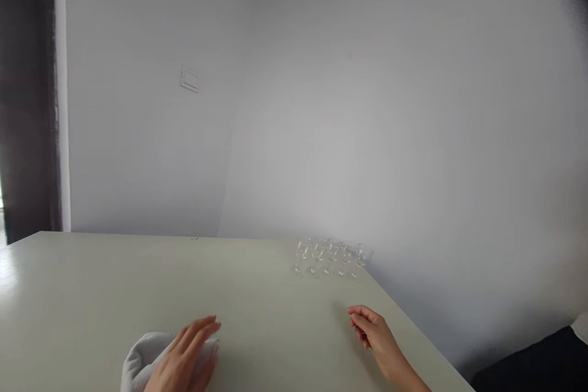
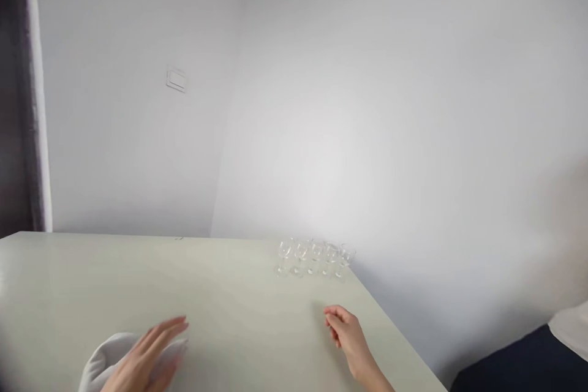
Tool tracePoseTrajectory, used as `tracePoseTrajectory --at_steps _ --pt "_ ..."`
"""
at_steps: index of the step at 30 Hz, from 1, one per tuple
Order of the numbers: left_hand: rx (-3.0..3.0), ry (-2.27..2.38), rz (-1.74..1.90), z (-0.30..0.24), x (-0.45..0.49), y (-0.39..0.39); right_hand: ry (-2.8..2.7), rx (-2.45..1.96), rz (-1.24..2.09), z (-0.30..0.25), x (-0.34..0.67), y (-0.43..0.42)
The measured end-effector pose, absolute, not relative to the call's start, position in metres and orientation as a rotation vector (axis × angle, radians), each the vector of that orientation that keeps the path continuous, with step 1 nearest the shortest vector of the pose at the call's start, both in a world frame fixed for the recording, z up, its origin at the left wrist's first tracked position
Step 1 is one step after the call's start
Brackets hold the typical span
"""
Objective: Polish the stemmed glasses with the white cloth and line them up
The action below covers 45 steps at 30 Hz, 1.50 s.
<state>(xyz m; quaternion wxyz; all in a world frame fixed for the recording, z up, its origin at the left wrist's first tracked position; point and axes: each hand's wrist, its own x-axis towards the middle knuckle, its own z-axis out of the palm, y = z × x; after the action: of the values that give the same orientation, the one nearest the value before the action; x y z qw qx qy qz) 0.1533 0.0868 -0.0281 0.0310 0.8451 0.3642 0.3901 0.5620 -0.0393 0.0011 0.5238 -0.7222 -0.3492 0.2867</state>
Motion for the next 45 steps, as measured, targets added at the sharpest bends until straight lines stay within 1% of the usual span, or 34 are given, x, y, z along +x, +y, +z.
tracePoseTrajectory --at_steps 4,6,9,12,15,17,19,21,25,29,32,36,41,45 --pt "2.208 1.433 1.516 0.011 0.132 0.093 -1.170 -1.698 0.857 0.011 0.494 -0.043" --pt "1.953 1.580 1.494 0.020 0.121 0.099 -1.327 -1.694 0.869 0.011 0.464 -0.036" --pt "1.744 1.689 1.353 0.019 0.109 0.109 -1.629 -1.659 0.730 0.009 0.419 -0.020" --pt "1.746 1.671 1.354 0.011 0.104 0.118 -1.996 -1.525 0.459 0.008 0.366 -0.004" --pt "1.780 1.561 1.355 0.008 0.103 0.123 -2.276 -1.469 0.262 0.007 0.308 0.013" --pt "1.817 1.428 1.295 0.012 0.103 0.124 -2.364 -1.551 0.241 0.007 0.277 0.025" --pt "1.855 1.280 1.193 0.019 0.102 0.121 -2.307 -1.615 0.321 0.006 0.259 0.036" --pt "1.878 1.143 1.071 0.028 0.101 0.115 -2.170 -1.589 0.426 0.005 0.257 0.046" --pt "1.880 0.928 0.806 0.035 0.103 0.102 -1.912 -1.503 0.552 0.013 0.285 0.062" --pt "1.855 0.892 0.659 0.030 0.110 0.099 -1.786 -1.433 0.778 0.039 0.322 0.064" --pt "1.834 0.895 0.620 0.031 0.113 0.096 -1.756 -1.388 0.855 0.062 0.344 0.056" --pt "1.828 0.926 0.633 0.035 0.116 0.090 -1.723 -1.451 0.857 0.078 0.367 0.048" --pt "1.808 1.118 0.747 0.026 0.124 0.095 -1.570 -1.562 0.889 0.072 0.383 0.054" --pt "1.669 1.118 0.762 0.024 0.141 0.086 -1.393 -1.565 0.960 0.063 0.362 0.058"
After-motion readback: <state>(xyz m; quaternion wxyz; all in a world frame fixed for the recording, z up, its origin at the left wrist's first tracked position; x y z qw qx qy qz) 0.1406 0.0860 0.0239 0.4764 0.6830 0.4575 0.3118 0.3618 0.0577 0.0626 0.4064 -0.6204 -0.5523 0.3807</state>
